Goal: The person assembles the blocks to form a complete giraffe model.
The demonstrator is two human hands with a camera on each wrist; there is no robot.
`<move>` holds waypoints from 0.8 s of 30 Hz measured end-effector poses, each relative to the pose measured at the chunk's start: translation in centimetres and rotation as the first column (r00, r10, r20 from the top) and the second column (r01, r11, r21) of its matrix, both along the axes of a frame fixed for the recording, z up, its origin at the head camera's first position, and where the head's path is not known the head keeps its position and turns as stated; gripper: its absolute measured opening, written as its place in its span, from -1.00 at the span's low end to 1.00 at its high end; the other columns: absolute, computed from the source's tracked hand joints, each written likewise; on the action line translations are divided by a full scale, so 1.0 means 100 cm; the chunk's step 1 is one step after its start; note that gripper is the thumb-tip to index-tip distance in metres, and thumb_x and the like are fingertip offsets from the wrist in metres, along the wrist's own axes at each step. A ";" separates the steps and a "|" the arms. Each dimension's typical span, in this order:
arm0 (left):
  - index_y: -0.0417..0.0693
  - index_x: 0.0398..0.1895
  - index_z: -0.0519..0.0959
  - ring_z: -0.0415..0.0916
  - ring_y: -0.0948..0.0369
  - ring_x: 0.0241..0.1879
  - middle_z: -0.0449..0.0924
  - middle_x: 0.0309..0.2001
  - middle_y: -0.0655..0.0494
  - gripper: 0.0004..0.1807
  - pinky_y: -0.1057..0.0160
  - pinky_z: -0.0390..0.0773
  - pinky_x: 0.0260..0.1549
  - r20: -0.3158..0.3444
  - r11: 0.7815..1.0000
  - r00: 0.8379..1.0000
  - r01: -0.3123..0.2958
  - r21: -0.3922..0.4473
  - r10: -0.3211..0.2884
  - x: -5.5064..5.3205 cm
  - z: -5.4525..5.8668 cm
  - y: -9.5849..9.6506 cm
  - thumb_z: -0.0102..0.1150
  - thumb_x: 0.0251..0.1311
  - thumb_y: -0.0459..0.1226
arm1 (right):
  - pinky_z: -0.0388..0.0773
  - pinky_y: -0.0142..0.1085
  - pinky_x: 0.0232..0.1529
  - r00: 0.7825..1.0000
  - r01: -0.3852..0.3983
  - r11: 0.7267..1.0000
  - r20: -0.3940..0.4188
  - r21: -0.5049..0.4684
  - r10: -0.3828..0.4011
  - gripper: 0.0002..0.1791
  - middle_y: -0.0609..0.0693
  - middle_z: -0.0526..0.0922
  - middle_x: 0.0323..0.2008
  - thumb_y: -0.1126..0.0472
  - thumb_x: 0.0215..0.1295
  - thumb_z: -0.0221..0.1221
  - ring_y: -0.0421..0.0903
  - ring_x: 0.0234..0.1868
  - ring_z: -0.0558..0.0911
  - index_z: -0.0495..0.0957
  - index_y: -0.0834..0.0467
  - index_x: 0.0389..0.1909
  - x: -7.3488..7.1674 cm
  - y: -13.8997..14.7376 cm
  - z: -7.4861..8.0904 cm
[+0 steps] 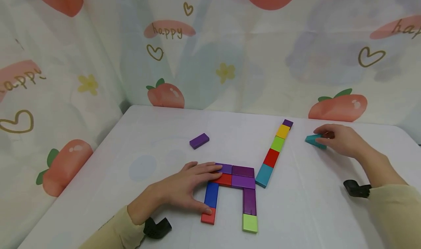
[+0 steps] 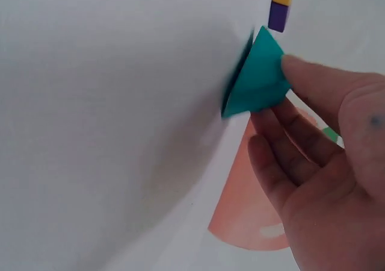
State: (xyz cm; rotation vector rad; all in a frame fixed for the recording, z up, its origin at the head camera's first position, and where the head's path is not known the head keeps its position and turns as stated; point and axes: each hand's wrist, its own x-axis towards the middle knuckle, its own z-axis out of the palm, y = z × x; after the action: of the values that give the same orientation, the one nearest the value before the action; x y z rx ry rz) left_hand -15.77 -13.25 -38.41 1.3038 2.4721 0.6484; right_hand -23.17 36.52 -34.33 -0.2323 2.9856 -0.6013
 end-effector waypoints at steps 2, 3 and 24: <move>0.15 0.57 0.24 -0.21 0.34 0.55 -0.07 0.58 0.40 -0.01 -0.18 -0.20 0.45 0.002 1.000 1.000 0.001 -0.001 -0.001 0.000 0.000 0.000 0.24 0.12 0.35 | 0.54 0.09 -0.05 1.000 -0.016 1.000 -0.001 -0.010 0.016 -0.54 0.23 0.63 -0.06 0.09 0.42 0.25 0.20 -0.04 0.54 0.54 0.35 0.15 0.001 -0.002 0.001; 0.15 0.56 0.24 -0.21 0.34 0.55 -0.07 0.58 0.40 -0.01 -0.18 -0.20 0.45 0.000 1.000 1.000 0.001 -0.001 -0.001 0.000 0.000 0.000 0.24 0.12 0.35 | 0.55 0.08 -0.04 1.000 -0.023 1.000 0.002 -0.017 0.023 -0.53 0.20 0.64 -0.06 0.06 0.43 0.24 0.18 -0.04 0.54 0.55 0.34 0.15 0.001 -0.003 0.001; 0.14 0.56 0.24 -0.22 0.34 0.55 -0.08 0.59 0.40 -0.01 -0.19 -0.18 0.44 -0.005 1.000 1.000 0.005 -0.007 -0.005 -0.001 -0.001 0.000 0.27 0.12 0.33 | 0.60 0.06 -0.09 1.000 0.013 1.000 0.014 -0.026 -0.013 -0.42 0.36 0.59 -0.01 0.06 0.37 0.30 0.28 -0.02 0.54 0.47 0.38 0.22 0.003 -0.007 -0.003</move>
State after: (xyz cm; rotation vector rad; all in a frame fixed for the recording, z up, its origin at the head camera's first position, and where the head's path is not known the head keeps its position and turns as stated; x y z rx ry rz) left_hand -15.86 -13.23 -38.47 1.3108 2.4720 0.6357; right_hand -22.87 35.87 -34.65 -0.2097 2.9702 -0.6410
